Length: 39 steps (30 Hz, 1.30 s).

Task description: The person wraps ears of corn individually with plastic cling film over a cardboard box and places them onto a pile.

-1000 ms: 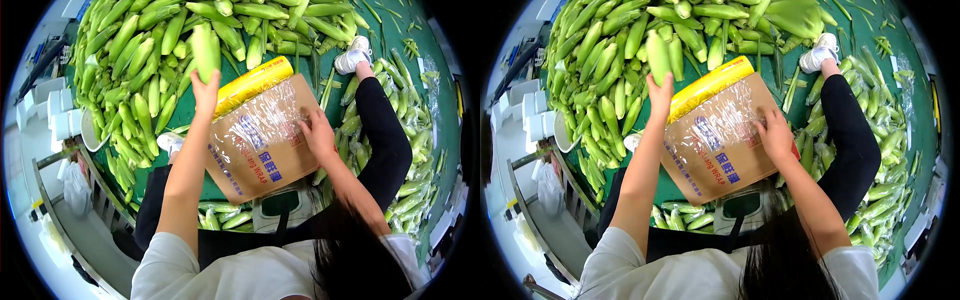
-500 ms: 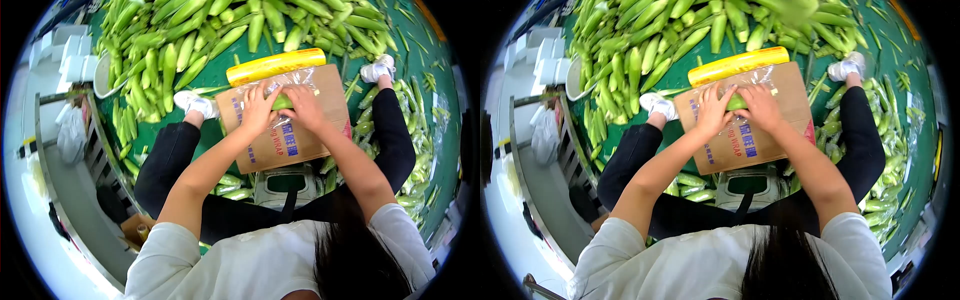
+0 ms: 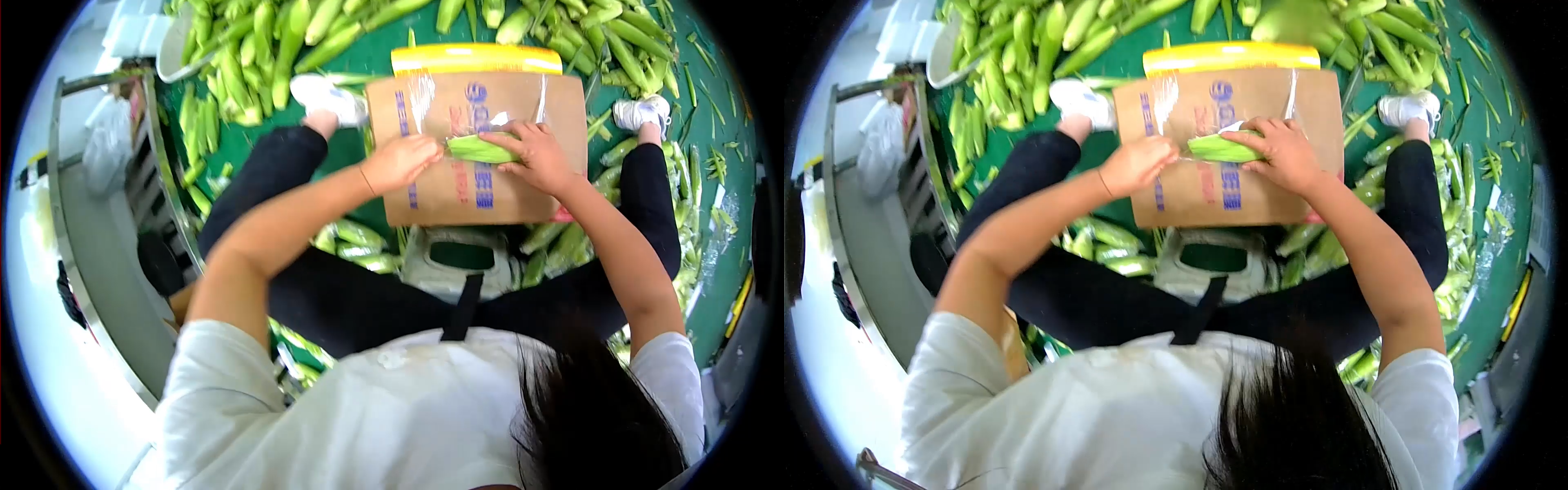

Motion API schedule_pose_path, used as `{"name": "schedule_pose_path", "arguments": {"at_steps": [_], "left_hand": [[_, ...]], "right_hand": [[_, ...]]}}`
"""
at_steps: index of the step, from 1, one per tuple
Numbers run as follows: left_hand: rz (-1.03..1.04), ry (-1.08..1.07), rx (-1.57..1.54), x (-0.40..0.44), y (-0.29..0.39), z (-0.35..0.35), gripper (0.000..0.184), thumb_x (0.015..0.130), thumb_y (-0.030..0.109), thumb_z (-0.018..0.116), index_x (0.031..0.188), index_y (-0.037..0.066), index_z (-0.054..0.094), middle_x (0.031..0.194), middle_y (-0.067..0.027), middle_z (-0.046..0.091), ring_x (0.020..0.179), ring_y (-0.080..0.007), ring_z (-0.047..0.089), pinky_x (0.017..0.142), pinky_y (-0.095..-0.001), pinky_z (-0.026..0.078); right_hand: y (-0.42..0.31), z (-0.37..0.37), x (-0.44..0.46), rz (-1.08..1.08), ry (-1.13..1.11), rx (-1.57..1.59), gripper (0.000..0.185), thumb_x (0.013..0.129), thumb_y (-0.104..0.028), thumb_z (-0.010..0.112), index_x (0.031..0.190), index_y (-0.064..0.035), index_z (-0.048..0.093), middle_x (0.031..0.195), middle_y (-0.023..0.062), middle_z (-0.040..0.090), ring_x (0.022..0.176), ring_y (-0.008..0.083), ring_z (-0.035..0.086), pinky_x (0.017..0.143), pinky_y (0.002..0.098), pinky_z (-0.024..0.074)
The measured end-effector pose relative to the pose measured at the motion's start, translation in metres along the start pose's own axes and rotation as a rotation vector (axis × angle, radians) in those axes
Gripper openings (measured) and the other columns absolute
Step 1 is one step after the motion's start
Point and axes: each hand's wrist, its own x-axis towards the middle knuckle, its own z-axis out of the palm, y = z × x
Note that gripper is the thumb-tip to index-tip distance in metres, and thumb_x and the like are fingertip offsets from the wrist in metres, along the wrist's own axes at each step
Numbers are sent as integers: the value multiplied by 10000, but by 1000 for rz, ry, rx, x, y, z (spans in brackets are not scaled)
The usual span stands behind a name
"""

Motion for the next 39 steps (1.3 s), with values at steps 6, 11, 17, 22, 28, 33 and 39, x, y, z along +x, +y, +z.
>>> {"name": "schedule_pose_path", "arguments": {"at_steps": [6,11,17,22,28,33,39], "left_hand": [[-130,-108,-94,21,2,42,184,891,153,696,1049,103,617,971,-95,629,922,-347,638,757,-433,536],[-398,-395,73,121,-47,19,429,807,249,801,1176,106,636,1051,-95,687,976,-292,669,847,-409,543],[-400,71,95,180,-88,-43,365,920,276,687,1223,78,639,1166,-122,688,993,-278,696,877,-389,553],[-59,-164,-38,196,-78,50,304,997,374,570,1278,323,673,1522,-100,448,1443,-308,362,1165,-553,289],[80,-174,312,178,-41,78,371,989,505,511,1343,459,612,1663,-56,249,1544,-313,181,1216,-633,128],[91,-204,373,170,-21,80,401,981,385,544,1361,280,617,1644,-76,284,1515,-317,244,1201,-628,189],[-124,-73,426,132,34,130,552,940,365,570,1461,191,511,1624,-137,295,1509,-374,237,1191,-624,211]], "right_hand": [[-25,2,-23,-39,-28,-15,510,905,-396,680,1390,-275,577,1359,96,545,1242,296,534,1098,525,357],[24,18,59,179,425,-167,385,964,-415,596,1219,-130,638,1450,114,503,1267,323,514,1111,532,341],[14,-4,78,141,312,-85,474,852,-440,723,1222,-158,629,1098,85,684,1008,300,665,852,474,521],[10,22,76,112,235,-67,533,709,-398,825,1182,-195,688,993,107,715,928,302,700,791,460,558],[-21,10,70,-15,-1066,395,674,655,-517,806,1244,-206,705,1150,152,719,1064,309,683,901,456,546],[-119,2,-58,-71,-953,570,693,680,-455,763,1306,-175,662,1089,172,726,1006,387,675,873,467,534],[-132,-66,-176,204,-561,1202,624,815,-364,798,1325,-72,587,1168,132,701,1031,270,673,925,362,518]]}}
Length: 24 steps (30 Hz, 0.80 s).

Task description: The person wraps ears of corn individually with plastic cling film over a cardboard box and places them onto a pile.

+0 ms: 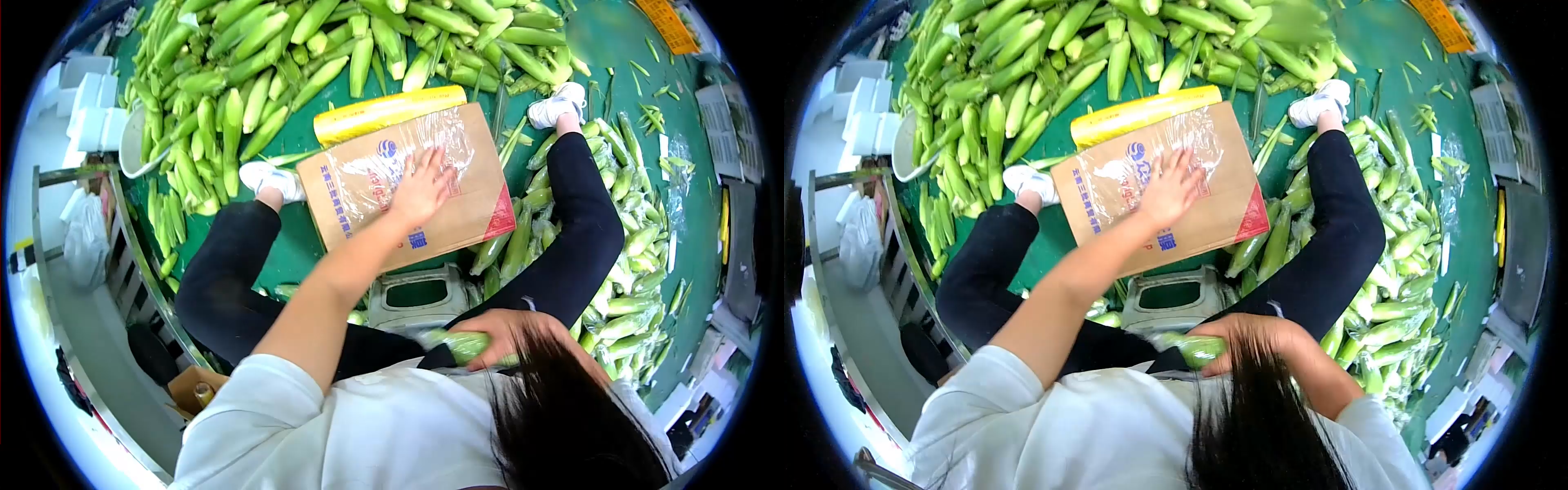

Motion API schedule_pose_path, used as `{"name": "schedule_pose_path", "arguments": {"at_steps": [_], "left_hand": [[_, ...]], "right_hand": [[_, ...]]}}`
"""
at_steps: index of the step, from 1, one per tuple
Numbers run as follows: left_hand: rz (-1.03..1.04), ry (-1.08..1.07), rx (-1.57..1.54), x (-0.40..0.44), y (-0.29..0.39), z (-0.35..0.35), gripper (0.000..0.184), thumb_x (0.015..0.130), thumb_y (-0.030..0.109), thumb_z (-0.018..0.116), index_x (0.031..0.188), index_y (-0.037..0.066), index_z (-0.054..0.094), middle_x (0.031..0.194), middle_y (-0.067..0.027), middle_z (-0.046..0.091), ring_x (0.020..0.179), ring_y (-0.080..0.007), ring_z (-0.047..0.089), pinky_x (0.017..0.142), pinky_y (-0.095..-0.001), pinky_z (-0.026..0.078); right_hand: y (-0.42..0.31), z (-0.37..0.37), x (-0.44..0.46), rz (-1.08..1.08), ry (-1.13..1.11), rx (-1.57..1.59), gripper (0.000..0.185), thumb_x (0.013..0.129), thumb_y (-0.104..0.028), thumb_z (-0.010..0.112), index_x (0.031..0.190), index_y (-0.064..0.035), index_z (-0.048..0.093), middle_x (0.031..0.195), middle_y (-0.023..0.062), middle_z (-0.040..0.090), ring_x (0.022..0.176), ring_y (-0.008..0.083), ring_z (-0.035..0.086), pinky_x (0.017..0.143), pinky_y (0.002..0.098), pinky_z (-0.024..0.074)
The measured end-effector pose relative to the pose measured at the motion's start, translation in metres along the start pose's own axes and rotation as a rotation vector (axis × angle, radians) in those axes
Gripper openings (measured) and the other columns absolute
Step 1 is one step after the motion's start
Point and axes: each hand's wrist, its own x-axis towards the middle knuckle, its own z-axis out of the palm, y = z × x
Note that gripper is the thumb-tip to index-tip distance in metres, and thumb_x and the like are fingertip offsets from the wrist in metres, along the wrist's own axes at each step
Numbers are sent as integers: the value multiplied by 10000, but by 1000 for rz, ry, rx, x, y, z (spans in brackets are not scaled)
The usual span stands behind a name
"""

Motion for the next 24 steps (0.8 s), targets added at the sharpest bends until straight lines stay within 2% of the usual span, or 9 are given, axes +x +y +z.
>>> {"name": "schedule_pose_path", "arguments": {"at_steps": [5,8,13,15,18,21,22,23,24], "left_hand": [[135,-51,-99,-45,82,6,643,863,266,654,1443,47,481,1588,-218,313,1478,-458,249,1171,-631,241],[-29,-384,5,-46,94,-47,536,765,162,701,1251,-19,566,1235,-265,588,1210,-411,563,979,-480,502],[621,68,-29,-68,150,-200,738,767,176,752,1457,151,491,1606,-216,300,1476,-395,318,1114,-689,259],[579,-403,-59,-63,171,-221,616,719,103,715,1313,227,613,1279,-126,645,1160,-323,633,911,-489,512],[603,-607,-232,-51,186,-211,368,769,97,697,1129,146,640,995,-152,689,858,-384,676,738,-446,543],[506,-788,-758,-42,199,-183,271,851,133,673,1105,68,604,806,-130,663,721,-416,646,692,-450,540],[493,-773,-933,-35,189,-160,279,862,158,687,1103,50,597,729,-85,631,659,-294,639,655,-406,526],[-1,-1072,-1101,-14,184,-174,259,887,185,688,1078,36,598,714,-64,594,670,-185,601,636,-358,503],[-39,-753,-1209,-5,163,-152,265,914,196,671,1113,45,584,696,-62,571,686,-144,593,622,-345,494]], "right_hand": [[54,17,-56,-396,349,1378,767,936,-411,660,1511,-21,335,1339,211,596,1197,353,617,967,522,541],[55,27,-62,-555,424,1371,712,954,-404,624,1488,-14,359,1458,241,503,1281,417,559,985,554,526],[47,54,-55,-133,312,1101,504,920,-458,688,1201,-50,598,953,145,714,764,249,718,646,414,606],[40,72,-52,-211,148,1037,532,883,-408,748,1217,-43,555,1027,150,691,764,214,709,639,369,601],[37,94,-73,-285,758,68,755,794,-322,803,1395,-47,439,1173,173,655,954,314,694,833,410,559],[34,129,-125,-84,1061,-186,783,731,-247,777,1443,-150,466,1237,174,649,1116,370,635,936,433,522],[44,137,-139,-45,1270,-268,746,734,-248,778,1426,-174,508,1246,158,649,1137,366,629,942,424,523],[60,142,-153,202,1491,-78,748,733,-255,791,1424,-149,524,1253,169,649,1120,337,646,945,422,521],[105,142,-168,282,1773,-25,759,732,-267,813,1417,-108,529,1249,173,654,1053,316,668,938,412,521]]}}
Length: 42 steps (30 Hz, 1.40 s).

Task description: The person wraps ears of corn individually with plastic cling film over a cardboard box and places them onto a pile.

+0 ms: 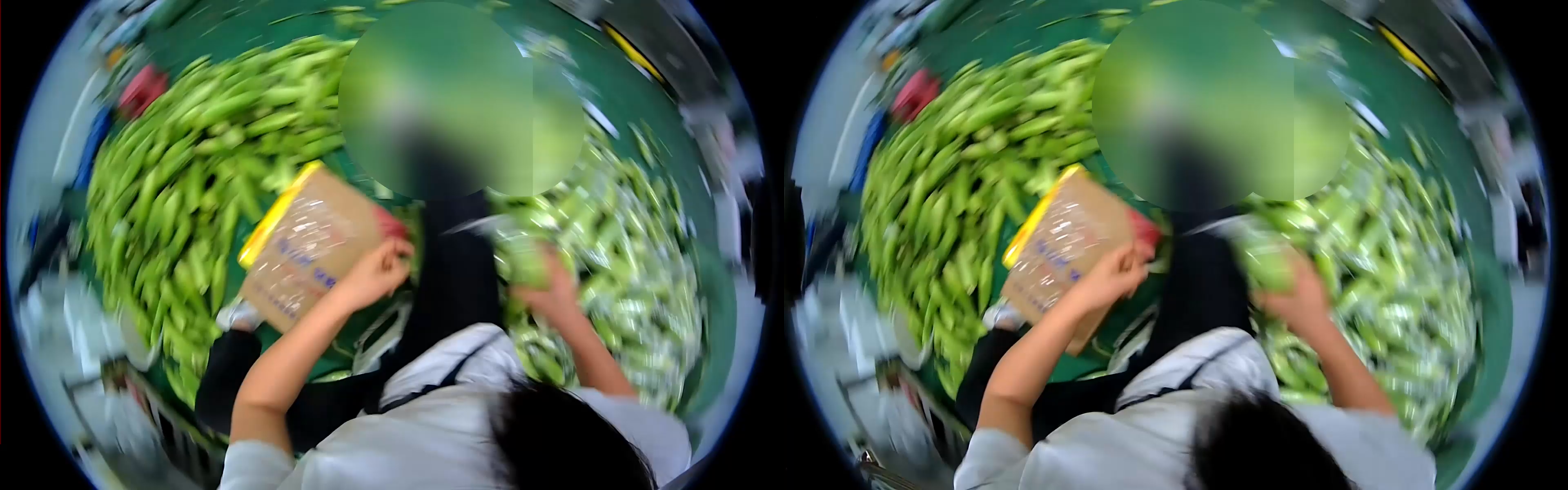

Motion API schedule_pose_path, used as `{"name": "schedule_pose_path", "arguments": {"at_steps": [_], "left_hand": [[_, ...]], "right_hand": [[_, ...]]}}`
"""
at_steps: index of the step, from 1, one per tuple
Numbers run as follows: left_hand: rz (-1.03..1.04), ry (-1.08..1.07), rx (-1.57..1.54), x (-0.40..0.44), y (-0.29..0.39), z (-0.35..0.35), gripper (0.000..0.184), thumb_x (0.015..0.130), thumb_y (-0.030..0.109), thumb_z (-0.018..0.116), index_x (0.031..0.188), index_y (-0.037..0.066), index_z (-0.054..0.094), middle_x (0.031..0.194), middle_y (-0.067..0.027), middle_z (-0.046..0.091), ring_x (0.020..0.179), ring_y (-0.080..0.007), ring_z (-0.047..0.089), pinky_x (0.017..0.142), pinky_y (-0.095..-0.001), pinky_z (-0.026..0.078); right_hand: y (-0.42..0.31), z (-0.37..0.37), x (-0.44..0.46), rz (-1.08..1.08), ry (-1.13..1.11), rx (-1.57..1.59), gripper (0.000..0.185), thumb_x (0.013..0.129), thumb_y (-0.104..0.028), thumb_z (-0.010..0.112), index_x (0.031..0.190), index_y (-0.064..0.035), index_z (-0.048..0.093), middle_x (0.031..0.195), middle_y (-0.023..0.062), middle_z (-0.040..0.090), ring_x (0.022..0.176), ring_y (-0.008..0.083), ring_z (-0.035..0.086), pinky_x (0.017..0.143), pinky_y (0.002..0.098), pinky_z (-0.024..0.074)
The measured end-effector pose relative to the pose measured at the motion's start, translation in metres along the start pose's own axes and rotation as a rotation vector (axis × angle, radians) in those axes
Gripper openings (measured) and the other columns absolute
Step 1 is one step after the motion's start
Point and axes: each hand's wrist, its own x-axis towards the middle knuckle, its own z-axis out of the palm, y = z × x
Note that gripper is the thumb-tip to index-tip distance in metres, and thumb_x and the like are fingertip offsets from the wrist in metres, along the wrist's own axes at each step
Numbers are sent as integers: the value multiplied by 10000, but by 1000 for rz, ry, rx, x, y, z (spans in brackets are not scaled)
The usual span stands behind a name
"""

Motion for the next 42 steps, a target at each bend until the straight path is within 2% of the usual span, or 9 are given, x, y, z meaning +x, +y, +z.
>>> {"name": "schedule_pose_path", "arguments": {"at_steps": [5,8,13,20,27,31,34,38,42], "left_hand": [[198,1420,1153,49,-141,-117,490,838,228,695,1228,-42,575,1239,-272,582,1058,-411,614,892,-519,499],[-39,746,836,61,-135,-44,771,815,291,704,1445,-53,424,1513,-284,406,1415,-501,334,1193,-546,249],[442,301,704,77,-138,29,575,788,98,688,1349,92,566,1458,-202,446,1400,-373,403,1155,-528,327],[418,547,210,43,-177,-35,369,842,51,660,1209,82,653,979,-123,647,769,-325,636,650,-401,521],[191,826,505,-12,-97,-197,482,819,57,693,1297,80,637,1188,-157,648,1047,-365,642,896,-458,528],[334,994,1405,2,-47,-238,797,730,185,832,1456,213,506,1301,-124,602,1276,-306,554,1136,-533,346],[115,758,1267,-24,-47,-256,847,642,244,882,1411,221,530,1153,-95,639,1194,-286,593,1094,-539,390],[-20,898,1053,-48,-116,-246,730,717,374,850,1354,158,566,1027,-110,630,1039,-309,628,882,-421,482],[-161,948,1118,-43,-145,-216,730,739,399,833,1371,163,552,1123,-104,602,1104,-299,584,923,-446,457]], "right_hand": [[106,-76,61,383,590,-745,834,802,-119,767,1535,-65,374,1442,247,504,1242,460,533,1036,498,448],[-12,-18,162,-342,539,-511,688,849,-93,710,1482,-15,451,1475,199,507,1317,366,518,1126,437,369],[-194,205,390,-33,-505,555,529,940,-360,654,1367,-54,593,1219,76,673,1160,190,619,951,316,480],[-238,522,627,539,-304,686,534,913,-544,658,1163,-78,578,968,60,554,814,179,534,616,369,426],[-188,414,526,265,-201,806,431,963,-479,649,910,-54,594,633,-7,454,491,113,408,434,271,299],[-207,313,323,152,-539,548,349,965,-325,693,1156,-42,623,721,-30,516,557,77,460,477,252,360],[-205,277,251,44,-637,842,686,894,-135,763,1498,-46,448,939,0,628,725,116,582,679,269,526],[-143,325,234,-127,-241,-59,539,863,-293,774,1296,-19,604,1127,157,659,1035,246,650,843,353,536],[-141,373,234,-475,-83,-287,340,897,-332,708,1107,-66,674,990,168,678,890,387,658,829,469,524]]}}
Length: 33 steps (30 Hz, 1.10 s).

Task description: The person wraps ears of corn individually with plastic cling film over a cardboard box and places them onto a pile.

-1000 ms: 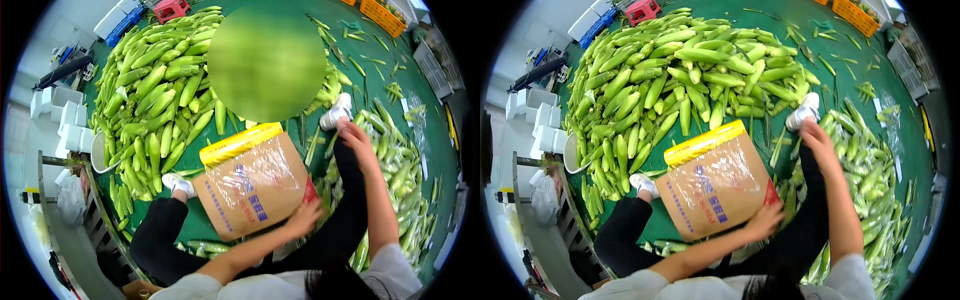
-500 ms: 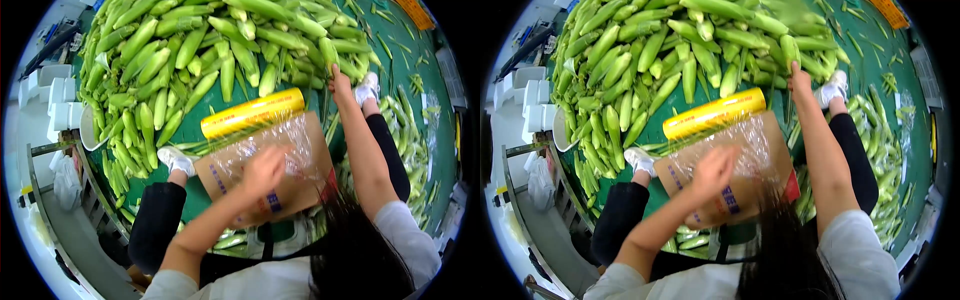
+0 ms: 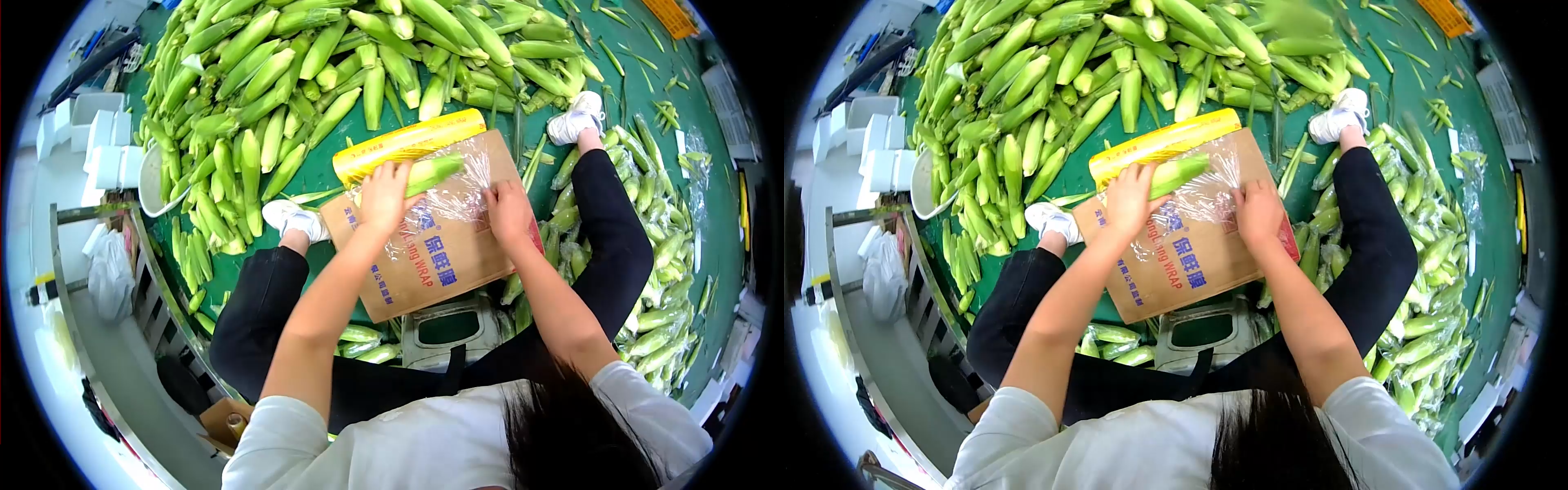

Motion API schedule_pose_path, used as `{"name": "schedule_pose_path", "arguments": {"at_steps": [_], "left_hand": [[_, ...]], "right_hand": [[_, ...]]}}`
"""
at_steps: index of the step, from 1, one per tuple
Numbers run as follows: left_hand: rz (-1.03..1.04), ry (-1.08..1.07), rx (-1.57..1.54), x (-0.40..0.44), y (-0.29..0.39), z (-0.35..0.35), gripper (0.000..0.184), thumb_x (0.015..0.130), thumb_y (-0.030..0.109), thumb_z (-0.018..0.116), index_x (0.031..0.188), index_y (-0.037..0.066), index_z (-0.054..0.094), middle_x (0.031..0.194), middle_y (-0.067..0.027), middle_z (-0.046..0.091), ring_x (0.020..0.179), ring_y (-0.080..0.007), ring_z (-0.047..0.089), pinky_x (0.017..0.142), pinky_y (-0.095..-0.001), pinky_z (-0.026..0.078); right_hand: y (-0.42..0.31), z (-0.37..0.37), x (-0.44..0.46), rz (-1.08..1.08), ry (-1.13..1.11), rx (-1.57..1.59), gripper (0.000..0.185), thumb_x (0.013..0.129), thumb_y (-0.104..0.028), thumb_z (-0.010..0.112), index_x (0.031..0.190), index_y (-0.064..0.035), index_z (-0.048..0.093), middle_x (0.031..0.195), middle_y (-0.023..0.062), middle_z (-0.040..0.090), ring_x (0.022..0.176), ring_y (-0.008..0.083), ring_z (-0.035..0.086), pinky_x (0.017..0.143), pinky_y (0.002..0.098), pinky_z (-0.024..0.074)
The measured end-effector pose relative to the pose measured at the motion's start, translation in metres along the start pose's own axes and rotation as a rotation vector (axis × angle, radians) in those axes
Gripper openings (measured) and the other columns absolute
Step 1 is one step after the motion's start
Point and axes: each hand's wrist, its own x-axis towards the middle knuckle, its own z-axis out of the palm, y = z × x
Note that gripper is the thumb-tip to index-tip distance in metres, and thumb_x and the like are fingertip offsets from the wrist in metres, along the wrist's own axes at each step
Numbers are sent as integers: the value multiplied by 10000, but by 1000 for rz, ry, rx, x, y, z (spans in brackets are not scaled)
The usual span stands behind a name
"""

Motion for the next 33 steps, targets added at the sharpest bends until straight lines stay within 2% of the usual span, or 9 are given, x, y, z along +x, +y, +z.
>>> {"name": "schedule_pose_path", "arguments": {"at_steps": [2,5,9,14,17,25,26,29,33], "left_hand": [[-69,-12,66,-6,12,-2,677,786,381,800,1382,184,548,1205,-106,564,1162,-286,539,986,-466,420],[31,48,83,-18,8,7,593,832,341,759,1367,185,556,1231,-125,558,1189,-289,529,1030,-473,396],[124,108,-194,-16,10,17,520,812,203,753,1308,163,599,1282,-142,544,1227,-332,507,1101,-528,347],[444,148,-316,-96,-34,36,543,740,202,797,1227,80,591,1259,-121,544,1219,-345,496,1098,-513,340],[156,-15,-196,-135,-44,29,600,715,254,814,1249,88,595,1297,-111,545,1268,-288,497,1120,-497,324],[232,183,-242,-91,-63,57,190,878,152,684,1031,85,593,1104,-122,617,1115,-319,574,1055,-497,398],[235,260,-319,-86,-61,50,122,929,122,639,1006,75,558,951,-158,634,940,-358,637,913,-489,495],[-185,139,-599,-87,-53,25,108,975,125,596,1008,55,520,854,-185,624,795,-411,645,732,-501,525],[-43,-230,-704,-131,-30,5,105,1009,153,552,1026,60,506,828,-197,629,751,-433,646,649,-488,513]], "right_hand": [[21,6,3,20,-133,73,318,900,-306,707,1105,-66,667,950,161,677,880,379,656,822,460,518],[21,-29,16,408,-294,984,170,927,-152,681,1000,-4,641,977,139,677,876,339,646,820,380,501],[-76,-6,47,-408,-71,703,147,954,-152,655,906,-22,605,1210,158,639,1112,327,603,913,376,479],[-80,32,47,-823,-175,286,727,820,-450,751,1449,-178,509,1371,106,582,1234,328,559,1056,498,398],[-74,25,60,-1001,-377,57,735,804,-477,740,1471,-276,508,1413,83,553,1247,313,546,1032,488,417],[-84,16,63,-659,-462,365,584,861,-394,726,1411,-262,584,1268,82,626,1165,319,583,982,399,473],[-82,16,63,-681,-441,406,584,868,-349,733,1421,-251,573,1267,94,623,1173,323,581,995,390,470],[-69,6,56,-619,-521,410,587,847,-327,755,1404,-247,586,1283,93,619,1177,318,583,998,416,469],[-44,-22,17,-969,-697,143,593,817,-289,775,1375,-212,591,1275,91,618,1184,327,582,989,456,460]]}}
